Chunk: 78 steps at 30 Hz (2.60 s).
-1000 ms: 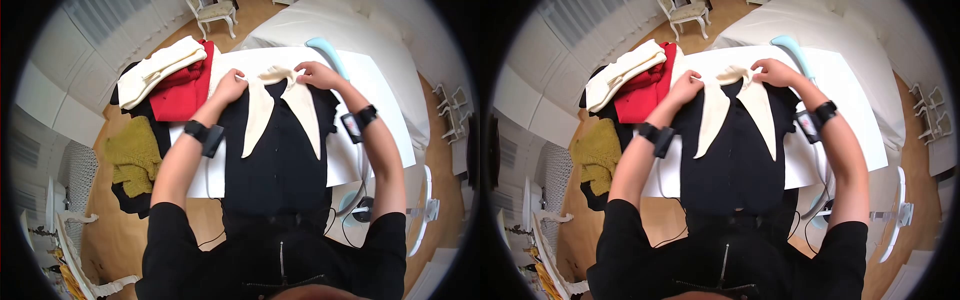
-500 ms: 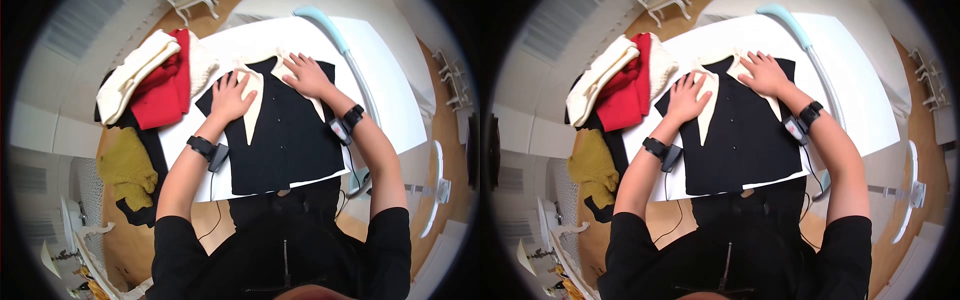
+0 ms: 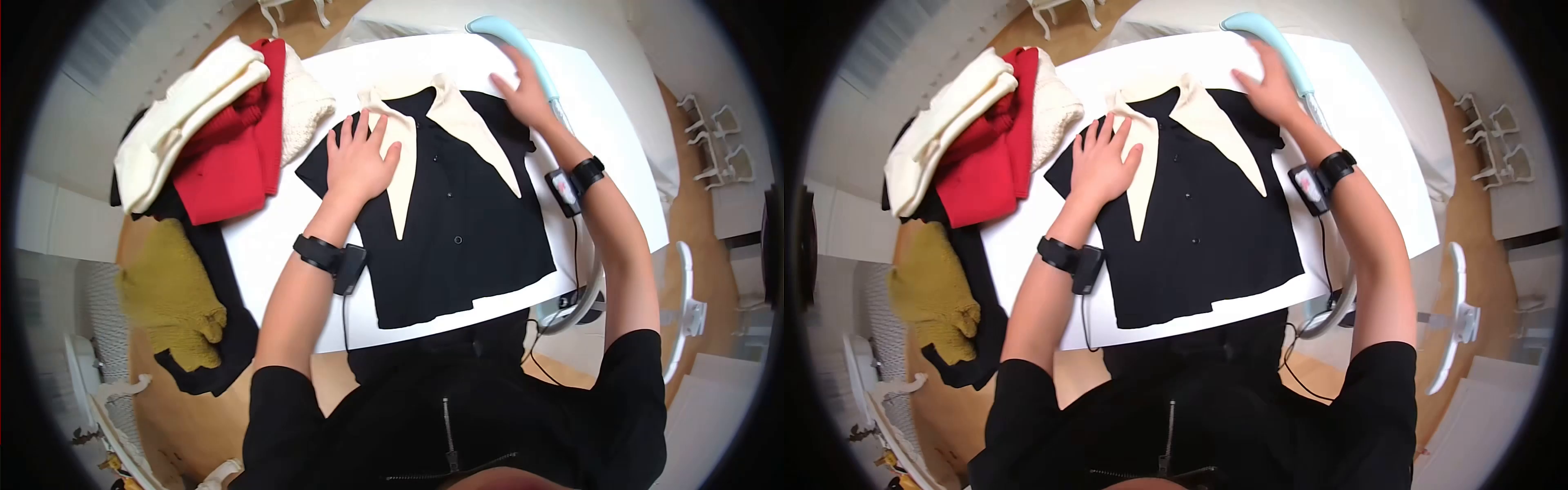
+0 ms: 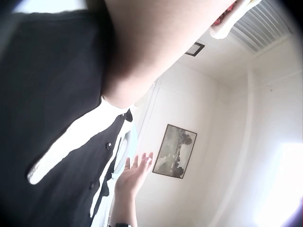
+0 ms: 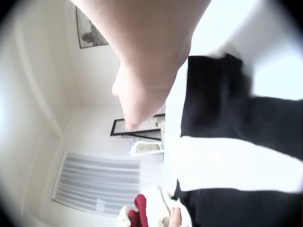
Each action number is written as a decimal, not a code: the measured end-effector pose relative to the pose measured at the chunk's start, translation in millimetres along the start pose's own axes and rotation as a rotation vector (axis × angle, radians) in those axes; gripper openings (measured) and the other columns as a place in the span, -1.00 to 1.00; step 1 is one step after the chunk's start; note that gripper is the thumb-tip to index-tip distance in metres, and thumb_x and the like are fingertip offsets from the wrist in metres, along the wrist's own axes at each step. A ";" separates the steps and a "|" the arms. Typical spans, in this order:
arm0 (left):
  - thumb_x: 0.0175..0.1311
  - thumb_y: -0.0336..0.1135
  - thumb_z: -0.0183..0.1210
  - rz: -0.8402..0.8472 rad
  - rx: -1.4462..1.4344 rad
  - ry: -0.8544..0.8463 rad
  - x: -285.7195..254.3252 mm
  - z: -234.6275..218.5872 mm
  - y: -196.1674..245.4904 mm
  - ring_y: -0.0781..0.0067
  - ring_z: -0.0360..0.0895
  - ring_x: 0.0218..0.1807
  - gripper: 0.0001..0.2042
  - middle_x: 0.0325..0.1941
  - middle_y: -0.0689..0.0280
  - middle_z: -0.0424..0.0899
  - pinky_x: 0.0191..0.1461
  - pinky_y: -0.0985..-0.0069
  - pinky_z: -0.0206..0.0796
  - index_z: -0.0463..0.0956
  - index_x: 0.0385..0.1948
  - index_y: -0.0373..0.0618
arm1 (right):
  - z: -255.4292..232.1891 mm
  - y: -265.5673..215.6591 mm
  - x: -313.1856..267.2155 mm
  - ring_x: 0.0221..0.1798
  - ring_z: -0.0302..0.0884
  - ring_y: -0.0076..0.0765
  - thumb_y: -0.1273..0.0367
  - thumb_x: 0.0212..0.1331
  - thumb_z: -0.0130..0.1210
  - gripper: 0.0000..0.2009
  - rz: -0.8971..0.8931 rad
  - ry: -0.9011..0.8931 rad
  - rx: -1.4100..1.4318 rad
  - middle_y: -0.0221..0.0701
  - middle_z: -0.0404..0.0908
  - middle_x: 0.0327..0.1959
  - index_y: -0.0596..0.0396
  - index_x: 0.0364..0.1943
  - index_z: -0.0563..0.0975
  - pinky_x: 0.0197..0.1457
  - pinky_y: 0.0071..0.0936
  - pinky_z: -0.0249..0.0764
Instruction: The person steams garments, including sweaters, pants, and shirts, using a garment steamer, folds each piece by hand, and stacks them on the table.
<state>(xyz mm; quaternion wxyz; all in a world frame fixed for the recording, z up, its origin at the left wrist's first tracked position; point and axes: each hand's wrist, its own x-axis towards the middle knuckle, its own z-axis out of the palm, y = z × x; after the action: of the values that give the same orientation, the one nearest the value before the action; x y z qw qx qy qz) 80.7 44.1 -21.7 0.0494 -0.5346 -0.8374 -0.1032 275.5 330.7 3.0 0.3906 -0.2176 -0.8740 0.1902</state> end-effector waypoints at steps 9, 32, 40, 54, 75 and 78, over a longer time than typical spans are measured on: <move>0.41 0.07 -0.12 0.017 -0.010 0.107 -3.1 5.5 0.1 0.00 0.02 0.55 -0.44 0.55 0.12 0.12 0.51 -0.19 -0.22 0.29 0.38 0.07 | -41.9 66.9 54.5 -0.09 0.67 0.04 -0.03 -0.02 0.33 -0.27 0.615 -0.247 -0.439 0.02 0.66 -0.14 0.37 0.06 0.51 -0.02 -0.15 0.55; 0.39 0.06 -0.02 0.332 -0.132 0.040 -2.3 -4.0 7.0 0.10 0.10 0.53 -0.46 0.49 0.19 0.26 0.57 0.05 -0.17 0.37 0.33 0.06 | -140.4 -154.1 -49.4 -0.56 0.48 -0.47 0.21 0.40 0.02 -0.40 0.545 -0.887 -0.080 -0.36 0.53 -0.38 -0.15 0.48 0.10 -0.41 -0.44 0.54; 0.38 0.13 -0.04 0.310 -0.018 0.021 -0.2 0.7 5.9 0.11 0.05 0.56 -0.41 0.54 0.22 0.18 0.57 0.07 -0.20 0.27 0.41 0.17 | -221.5 -178.0 -116.0 -0.60 0.53 -0.49 0.23 0.36 0.07 -0.35 0.531 -1.004 -0.146 -0.38 0.57 -0.47 -0.20 0.50 0.10 -0.43 -0.48 0.53; 0.35 -0.37 -0.05 0.151 -0.860 0.270 6.8 -0.7 -21.8 0.04 0.63 0.01 -0.72 -0.09 0.07 0.70 0.18 0.35 0.40 0.62 -0.05 -0.13 | -289.0 -208.3 -139.2 -0.41 0.55 -0.09 0.38 0.22 0.18 -0.25 0.115 -1.207 -0.158 -0.11 0.58 -0.30 -0.02 0.50 0.11 -0.20 -0.27 0.52; 0.50 -0.12 -0.19 -0.406 -1.530 0.641 -16.6 8.9 -57.5 0.18 0.55 0.15 -0.59 0.06 0.04 0.64 0.28 0.39 0.29 0.44 0.11 -0.25 | -36.9 -258.1 -29.5 -0.52 0.48 -0.52 0.30 0.34 0.09 -0.34 0.433 -1.051 0.050 -0.42 0.44 -0.39 -0.10 0.50 0.12 -0.43 -0.50 0.52; 0.45 -0.12 -0.12 -0.341 -1.428 0.628 -13.5 15.3 -62.2 0.04 0.60 0.07 -0.62 -0.04 0.06 0.69 0.19 0.30 0.35 0.54 0.01 -0.19 | -57.7 -264.5 -40.7 -0.55 0.49 -0.54 0.31 0.33 0.13 -0.31 0.445 -1.101 0.056 -0.43 0.46 -0.39 -0.12 0.51 0.11 -0.43 -0.51 0.52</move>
<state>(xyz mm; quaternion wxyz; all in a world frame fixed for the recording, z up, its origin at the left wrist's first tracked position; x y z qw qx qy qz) 30.5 10.2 -46.7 -0.0879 -0.2477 -0.5860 -0.7665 282.8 98.3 147.4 -0.1635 -0.2545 -0.8762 0.3752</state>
